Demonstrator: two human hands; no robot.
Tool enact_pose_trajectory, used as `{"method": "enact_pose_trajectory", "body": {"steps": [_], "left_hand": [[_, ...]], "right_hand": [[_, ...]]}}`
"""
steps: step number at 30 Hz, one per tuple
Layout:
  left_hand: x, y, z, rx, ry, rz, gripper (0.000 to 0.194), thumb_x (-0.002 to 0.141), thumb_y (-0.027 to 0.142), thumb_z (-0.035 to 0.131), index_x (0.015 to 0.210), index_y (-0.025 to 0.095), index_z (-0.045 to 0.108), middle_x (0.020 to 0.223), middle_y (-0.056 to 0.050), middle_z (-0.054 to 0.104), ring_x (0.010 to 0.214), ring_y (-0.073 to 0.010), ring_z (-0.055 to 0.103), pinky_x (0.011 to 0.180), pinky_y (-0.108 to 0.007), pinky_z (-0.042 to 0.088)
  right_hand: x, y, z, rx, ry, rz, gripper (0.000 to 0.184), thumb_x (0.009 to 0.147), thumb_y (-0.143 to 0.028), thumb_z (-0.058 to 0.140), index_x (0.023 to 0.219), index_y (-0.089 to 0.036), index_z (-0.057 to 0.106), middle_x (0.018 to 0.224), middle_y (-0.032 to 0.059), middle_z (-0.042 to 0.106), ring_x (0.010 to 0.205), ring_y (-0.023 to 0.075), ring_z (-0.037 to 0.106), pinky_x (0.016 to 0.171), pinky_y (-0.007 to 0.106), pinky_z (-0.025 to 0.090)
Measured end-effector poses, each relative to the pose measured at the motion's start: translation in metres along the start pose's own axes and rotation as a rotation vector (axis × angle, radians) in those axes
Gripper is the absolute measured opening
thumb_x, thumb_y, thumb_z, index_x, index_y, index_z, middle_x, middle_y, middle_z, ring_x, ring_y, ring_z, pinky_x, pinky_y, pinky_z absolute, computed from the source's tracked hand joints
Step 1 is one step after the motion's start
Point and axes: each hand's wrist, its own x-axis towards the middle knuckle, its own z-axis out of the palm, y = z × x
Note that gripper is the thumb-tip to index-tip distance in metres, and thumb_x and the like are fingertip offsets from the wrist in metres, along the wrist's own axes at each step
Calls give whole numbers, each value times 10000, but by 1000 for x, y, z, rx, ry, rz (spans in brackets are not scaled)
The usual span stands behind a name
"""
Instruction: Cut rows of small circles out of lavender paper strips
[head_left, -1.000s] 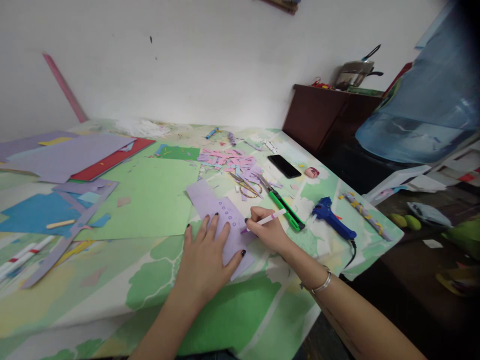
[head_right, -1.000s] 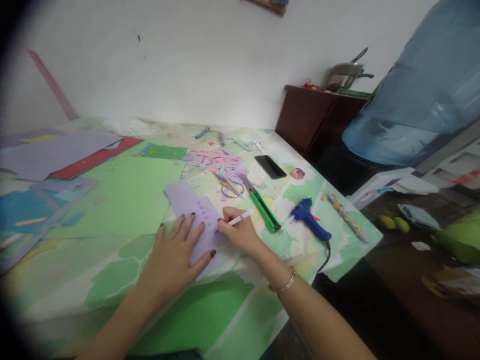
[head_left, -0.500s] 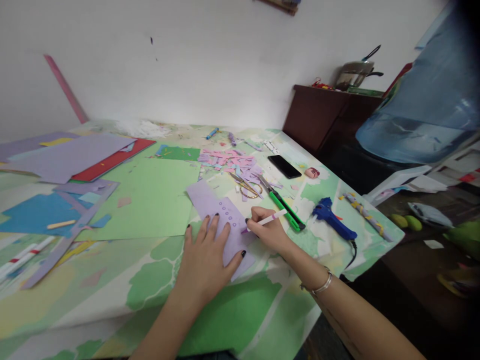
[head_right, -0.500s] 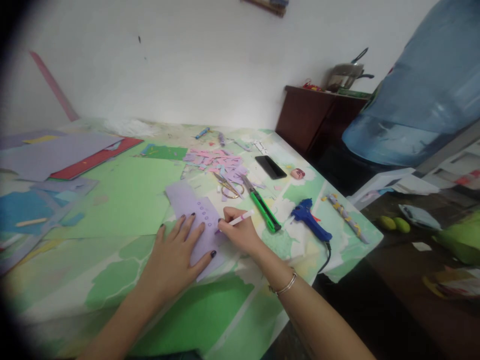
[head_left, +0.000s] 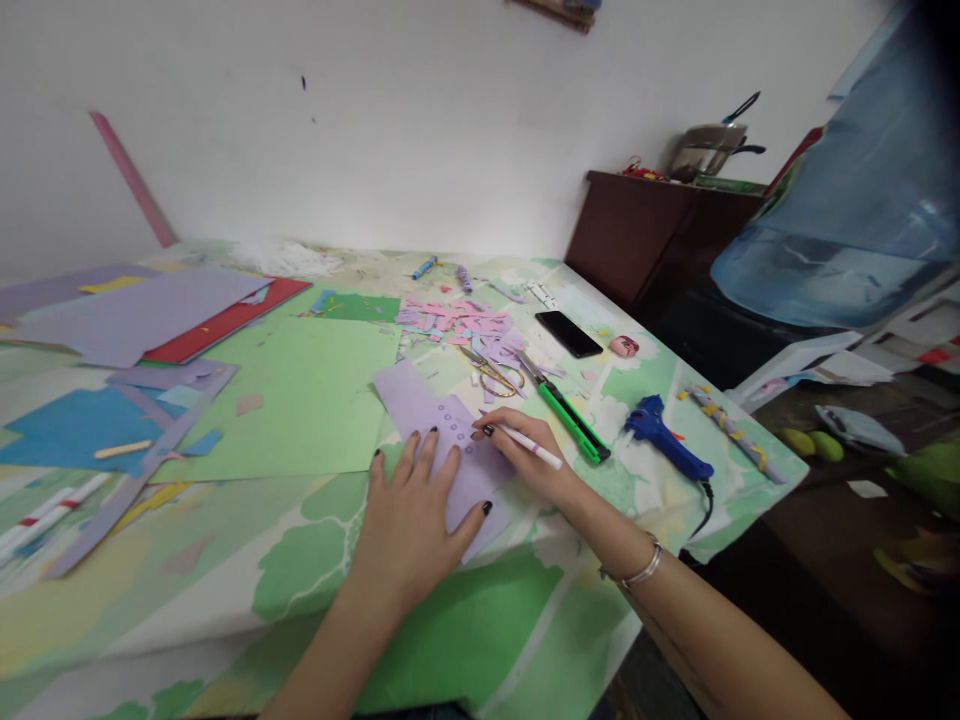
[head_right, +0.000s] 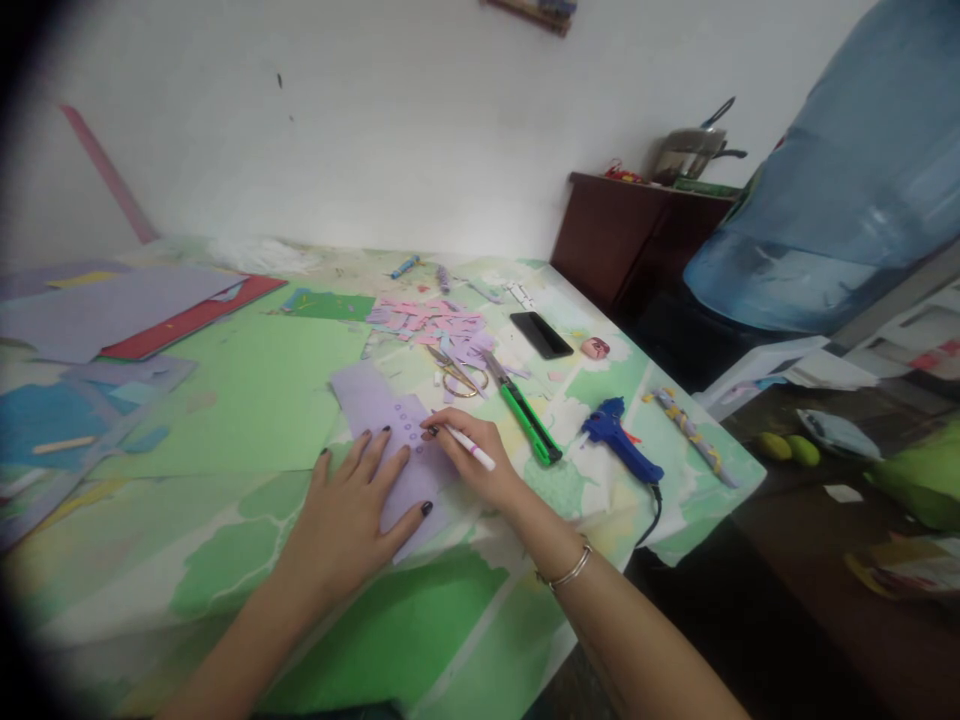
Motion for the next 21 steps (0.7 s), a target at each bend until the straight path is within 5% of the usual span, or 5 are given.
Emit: {"method": "enact_pose_trajectory", "body": {"steps": [9,21], "left_hand": [[0,1,-1,-7,8,-3,613,881,522,395,1384,176,438,1493,-170,355,1383,-367,286,1059,-652,226],[0,1,-2,-4,1,-7,605,880,528,397,1373,184,452,1496,-161,354,1384,-363,286,1059,-651,226]], "right_hand": [[1,0,-1,-156,-123,-118,198,935,-247,481,1005,-224,665,937,33,683,872,189,568,812,314,401],[0,-1,-1,12,-22,-28,234,903,-287,512,1057,-199,665,1010,71,703,960,205,638,871,344,459]]}}
